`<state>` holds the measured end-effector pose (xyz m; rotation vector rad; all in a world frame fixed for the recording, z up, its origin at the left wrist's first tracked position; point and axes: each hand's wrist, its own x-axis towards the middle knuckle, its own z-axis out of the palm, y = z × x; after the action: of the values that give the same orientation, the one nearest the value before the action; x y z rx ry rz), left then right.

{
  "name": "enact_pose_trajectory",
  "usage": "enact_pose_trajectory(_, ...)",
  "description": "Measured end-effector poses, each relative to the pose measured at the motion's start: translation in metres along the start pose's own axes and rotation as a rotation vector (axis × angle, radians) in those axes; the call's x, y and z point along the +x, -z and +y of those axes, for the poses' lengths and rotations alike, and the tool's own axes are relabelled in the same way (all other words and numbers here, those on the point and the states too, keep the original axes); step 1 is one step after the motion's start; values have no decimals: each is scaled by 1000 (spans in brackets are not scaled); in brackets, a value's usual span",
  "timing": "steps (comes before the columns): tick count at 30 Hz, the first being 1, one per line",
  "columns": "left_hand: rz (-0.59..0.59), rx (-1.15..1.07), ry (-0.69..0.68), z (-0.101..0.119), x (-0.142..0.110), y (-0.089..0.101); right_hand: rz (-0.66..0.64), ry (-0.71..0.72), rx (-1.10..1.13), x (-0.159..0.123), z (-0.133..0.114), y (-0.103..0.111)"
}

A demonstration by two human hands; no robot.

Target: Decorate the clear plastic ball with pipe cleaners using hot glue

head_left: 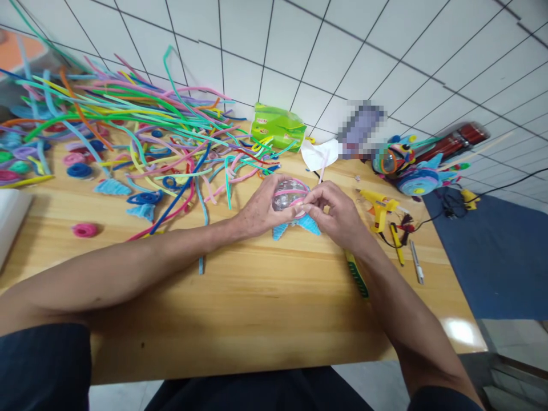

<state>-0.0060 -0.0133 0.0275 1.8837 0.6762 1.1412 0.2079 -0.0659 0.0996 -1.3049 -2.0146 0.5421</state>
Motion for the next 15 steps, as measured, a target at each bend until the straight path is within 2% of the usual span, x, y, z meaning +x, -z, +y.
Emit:
enact_pose_trajectory(4,-8,5,28,2,-2,0,5,-245,250,2,3,-6)
enact_pose_trajectory(7,-18,5,20,3,-3,1,-6,-343,358,4,4,-8)
enact_pose_trajectory(11,-25,-8,33,4,-2,2,31,-392,413,3,6,-6)
enact_pose_trajectory(13,-15,0,71,3,-1,3,105,-388,413,-1,13,-2)
enact_pose_trajectory(15,-3,-5,106,2,-1,3,211,-388,316,-10,26,5)
